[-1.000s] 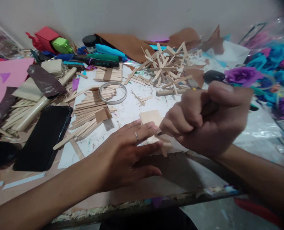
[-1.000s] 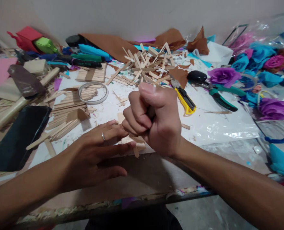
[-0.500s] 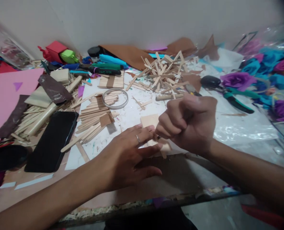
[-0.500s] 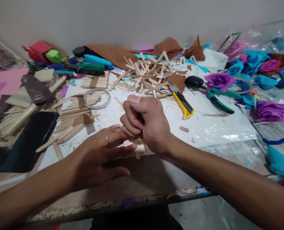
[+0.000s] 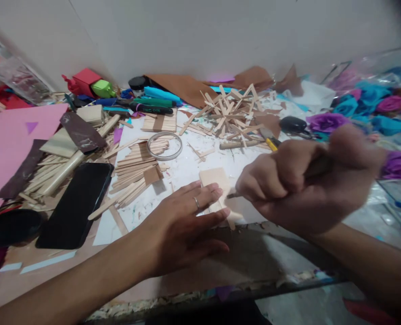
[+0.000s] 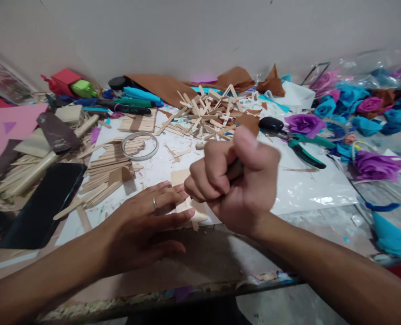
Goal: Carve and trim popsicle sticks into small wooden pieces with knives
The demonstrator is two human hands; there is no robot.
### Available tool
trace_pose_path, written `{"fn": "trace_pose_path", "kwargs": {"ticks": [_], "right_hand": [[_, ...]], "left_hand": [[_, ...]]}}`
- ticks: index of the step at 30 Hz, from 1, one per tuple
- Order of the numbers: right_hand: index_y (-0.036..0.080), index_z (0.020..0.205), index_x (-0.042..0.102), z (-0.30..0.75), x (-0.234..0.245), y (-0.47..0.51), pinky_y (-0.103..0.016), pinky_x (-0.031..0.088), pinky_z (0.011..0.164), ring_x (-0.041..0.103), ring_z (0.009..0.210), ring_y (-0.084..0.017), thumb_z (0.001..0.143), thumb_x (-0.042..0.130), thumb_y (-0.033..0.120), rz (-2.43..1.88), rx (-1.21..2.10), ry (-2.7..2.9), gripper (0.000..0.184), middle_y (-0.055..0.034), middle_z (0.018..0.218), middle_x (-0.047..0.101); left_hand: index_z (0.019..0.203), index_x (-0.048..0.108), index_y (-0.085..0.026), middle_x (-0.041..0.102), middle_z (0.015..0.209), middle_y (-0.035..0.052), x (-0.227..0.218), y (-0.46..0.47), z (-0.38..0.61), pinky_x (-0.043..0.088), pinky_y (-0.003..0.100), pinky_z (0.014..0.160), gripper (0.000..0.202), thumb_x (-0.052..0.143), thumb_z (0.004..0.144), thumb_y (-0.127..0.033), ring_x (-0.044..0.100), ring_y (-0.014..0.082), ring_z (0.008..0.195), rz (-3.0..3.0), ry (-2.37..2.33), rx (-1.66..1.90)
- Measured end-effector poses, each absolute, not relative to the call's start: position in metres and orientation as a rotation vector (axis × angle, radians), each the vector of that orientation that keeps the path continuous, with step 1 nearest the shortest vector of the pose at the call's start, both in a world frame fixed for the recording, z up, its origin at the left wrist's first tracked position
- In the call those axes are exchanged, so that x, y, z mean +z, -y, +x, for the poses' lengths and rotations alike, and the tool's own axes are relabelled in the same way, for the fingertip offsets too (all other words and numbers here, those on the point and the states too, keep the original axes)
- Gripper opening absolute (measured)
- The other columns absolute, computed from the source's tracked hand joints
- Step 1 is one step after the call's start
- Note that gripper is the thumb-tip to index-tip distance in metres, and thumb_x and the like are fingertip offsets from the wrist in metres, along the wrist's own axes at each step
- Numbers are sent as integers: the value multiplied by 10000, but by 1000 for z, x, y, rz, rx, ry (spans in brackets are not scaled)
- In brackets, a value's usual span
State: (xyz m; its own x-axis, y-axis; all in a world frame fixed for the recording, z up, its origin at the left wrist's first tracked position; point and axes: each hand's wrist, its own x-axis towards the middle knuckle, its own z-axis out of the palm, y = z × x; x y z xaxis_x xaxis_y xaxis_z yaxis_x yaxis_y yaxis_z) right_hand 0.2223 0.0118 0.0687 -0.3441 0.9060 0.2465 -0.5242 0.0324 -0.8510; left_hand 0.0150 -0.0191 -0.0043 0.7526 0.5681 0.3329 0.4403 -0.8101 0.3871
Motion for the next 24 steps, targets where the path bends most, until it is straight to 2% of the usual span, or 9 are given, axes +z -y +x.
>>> {"fn": "trace_pose_path", "kwargs": {"ticks": [4,12,17,24], "right_hand": [[209,458,271,219,57,-14,-254,243,373,185,335,-77,951,528,619,-384,1633,1201,691,59,364,195],[204,465,283,214,49,-15,-250,226,368,176,338,-77,973,497,663,-413,1604,1153,717,59,379,185],[197,479,289,215,50,-15,-248,234,369,185,346,-70,975,557,574,-401,1612,1130,679,66,401,176],[193,443,329,221,55,-17,-279,291,418,274,354,-79,900,649,457,-425,1667,1224,618,58,377,231]], "left_hand": [[1324,690,-242,542,1555,159,-3,18,16,354,599,1239,488,658,950,-554,518,349,1445,2665,-796,513],[1347,681,-248,524,1580,138,-6,20,17,312,584,1263,509,647,954,-569,490,332,1471,2658,-813,534],[1333,694,-222,544,1555,165,0,19,20,338,616,1238,517,617,968,-580,503,363,1455,2654,-815,500],[1320,689,-237,514,1582,142,7,17,21,301,596,1266,508,569,986,-600,471,351,1479,2618,-804,416]]}}
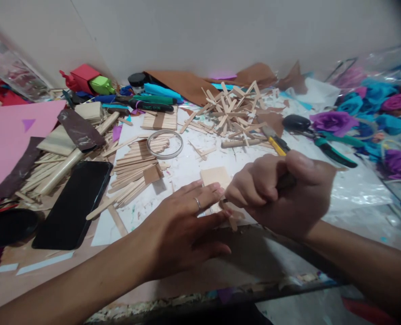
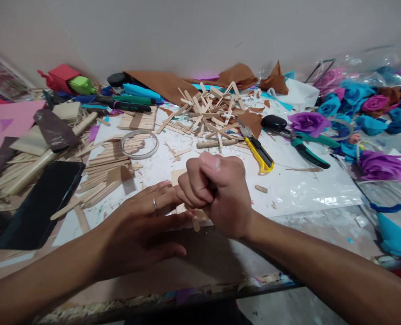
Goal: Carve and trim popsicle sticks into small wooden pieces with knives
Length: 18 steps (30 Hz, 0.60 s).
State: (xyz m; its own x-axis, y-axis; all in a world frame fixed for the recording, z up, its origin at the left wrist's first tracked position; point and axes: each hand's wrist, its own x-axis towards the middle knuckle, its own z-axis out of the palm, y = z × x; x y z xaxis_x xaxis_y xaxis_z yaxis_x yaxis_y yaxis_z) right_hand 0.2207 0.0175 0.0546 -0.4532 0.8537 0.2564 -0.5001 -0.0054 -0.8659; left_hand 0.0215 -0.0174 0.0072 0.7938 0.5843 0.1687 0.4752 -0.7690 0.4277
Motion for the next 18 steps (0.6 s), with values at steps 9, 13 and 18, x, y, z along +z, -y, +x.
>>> {"fn": "trace_pose_path", "kwargs": {"ticks": [9,13,18], "right_hand": [[193,449,383,221,59,-10,-296,277,444,299,382,-89,861,686,419,-485,1696,1246,559,48,387,271],[190,431,356,220,57,-10,-290,280,455,299,398,-88,863,698,403,-514,1692,1221,590,43,396,265],[198,466,341,218,49,-18,-263,260,419,263,361,-77,894,675,482,-433,1755,1191,612,60,394,237]], "left_hand": [[1290,681,-240,549,1541,130,16,15,22,312,586,1264,448,588,991,-560,495,353,1455,2589,-790,414],[1279,681,-237,559,1537,118,15,16,21,314,574,1273,451,570,995,-569,500,342,1458,2601,-775,431],[1346,671,-251,555,1548,123,6,17,21,313,587,1269,515,561,990,-607,474,343,1482,2671,-798,471]]}}
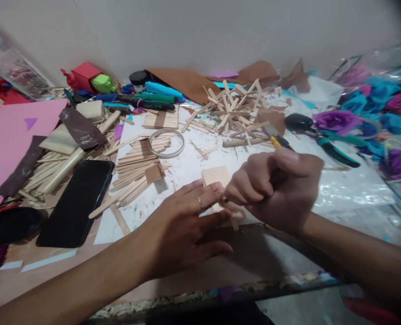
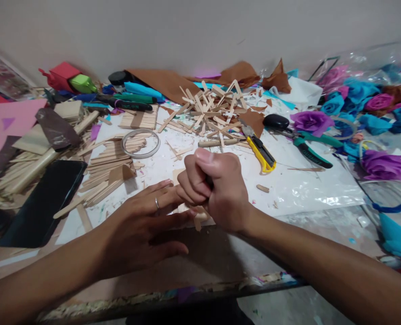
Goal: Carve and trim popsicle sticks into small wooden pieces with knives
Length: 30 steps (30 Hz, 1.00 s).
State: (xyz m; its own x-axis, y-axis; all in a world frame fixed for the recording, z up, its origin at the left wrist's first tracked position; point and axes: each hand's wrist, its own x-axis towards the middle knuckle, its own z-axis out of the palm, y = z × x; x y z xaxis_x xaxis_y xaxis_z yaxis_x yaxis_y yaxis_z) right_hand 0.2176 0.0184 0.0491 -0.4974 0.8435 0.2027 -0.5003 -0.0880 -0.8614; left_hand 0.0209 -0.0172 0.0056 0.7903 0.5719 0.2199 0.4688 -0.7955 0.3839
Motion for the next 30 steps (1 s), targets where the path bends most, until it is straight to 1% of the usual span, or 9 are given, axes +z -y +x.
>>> {"fn": "trace_pose_path", "kwargs": {"ticks": [4,6,7,8,12,15,18,24,30], "right_hand": [[195,479,280,220,57,-17,-257,231,397,209,357,-71,955,598,520,-404,1685,1166,658,59,397,193],[181,478,244,223,63,-14,-267,225,416,173,368,-68,964,591,491,-442,1632,1155,672,59,407,140],[175,476,232,224,66,-13,-277,235,435,167,376,-68,955,602,469,-482,1637,1169,672,58,412,123],[174,473,226,225,66,-13,-277,218,430,155,381,-69,957,603,446,-492,1648,1150,670,58,413,122],[199,474,279,226,58,-15,-266,249,405,221,375,-73,950,610,480,-373,1710,1221,644,61,407,199],[187,479,283,224,51,-17,-261,257,411,230,374,-69,970,588,520,-377,1697,1226,667,57,405,203],[181,480,291,225,51,-16,-260,267,414,244,373,-70,954,601,546,-400,1703,1225,673,55,402,204],[175,455,327,227,54,-16,-265,292,446,288,378,-72,893,685,494,-420,1721,1259,649,58,394,231],[179,464,357,226,48,-15,-263,286,436,291,375,-77,901,668,479,-370,1708,1250,614,59,398,246]], "left_hand": [[1304,708,-239,595,1504,145,0,18,20,369,584,1231,504,589,978,-604,517,346,1448,2678,-801,536],[1297,713,-218,615,1477,164,-3,19,19,390,580,1215,492,611,977,-578,542,341,1428,2682,-811,619],[1303,709,-212,620,1469,171,-4,19,18,395,579,1211,497,621,973,-573,548,342,1423,2685,-810,649],[1311,705,-212,620,1468,174,-5,20,18,396,581,1210,504,628,969,-574,548,343,1422,2690,-805,664],[1318,700,-237,570,1529,163,-4,19,18,367,588,1228,497,612,973,-584,527,346,1442,2695,-806,551],[1316,703,-239,548,1554,154,-1,18,19,347,585,1243,492,594,983,-584,508,338,1458,2690,-824,501],[1304,713,-238,557,1547,151,0,18,20,344,590,1243,507,582,981,-607,497,337,1467,2689,-815,482],[1286,725,-231,542,1560,147,4,18,21,315,574,1266,493,592,978,-592,482,339,1477,2647,-834,441],[1257,730,-244,573,1526,135,3,18,21,328,576,1259,468,628,957,-589,515,338,1446,2618,-815,476]]}}
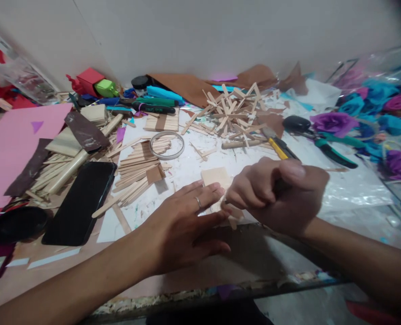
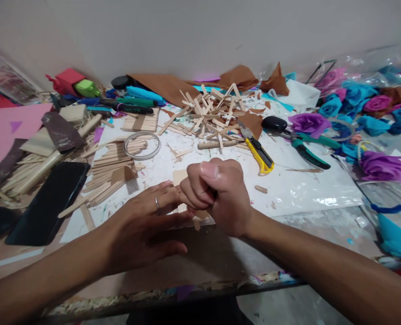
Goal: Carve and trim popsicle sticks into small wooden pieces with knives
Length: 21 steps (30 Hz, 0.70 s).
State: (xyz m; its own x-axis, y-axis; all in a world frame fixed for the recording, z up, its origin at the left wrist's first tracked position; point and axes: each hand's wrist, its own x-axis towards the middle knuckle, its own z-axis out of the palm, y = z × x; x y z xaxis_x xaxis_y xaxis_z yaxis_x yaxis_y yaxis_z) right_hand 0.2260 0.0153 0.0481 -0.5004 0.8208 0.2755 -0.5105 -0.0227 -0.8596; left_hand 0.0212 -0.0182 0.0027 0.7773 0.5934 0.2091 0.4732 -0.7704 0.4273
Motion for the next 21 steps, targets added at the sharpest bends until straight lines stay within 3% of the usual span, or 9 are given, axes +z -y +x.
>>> {"fn": "trace_pose_path", "kwargs": {"ticks": [9,15,21], "right_hand": [[200,472,387,221,37,-11,-267,252,426,263,367,-89,907,595,431,-342,1616,1179,535,50,393,264],[196,460,350,223,49,-10,-252,239,401,222,343,-78,889,613,424,-313,1624,1181,552,61,376,217],[200,472,293,228,57,-13,-262,218,406,175,347,-79,911,543,439,-274,1594,1200,558,60,380,181]], "left_hand": [[1275,698,-246,555,1534,162,3,16,18,362,586,1215,453,642,957,-564,549,344,1404,2660,-744,509],[1235,703,-202,625,1435,171,14,14,20,368,551,1212,404,642,976,-506,613,313,1316,2679,-717,496],[1301,677,-204,614,1461,180,15,8,15,334,563,1241,463,664,964,-522,580,310,1381,2701,-652,505]]}}
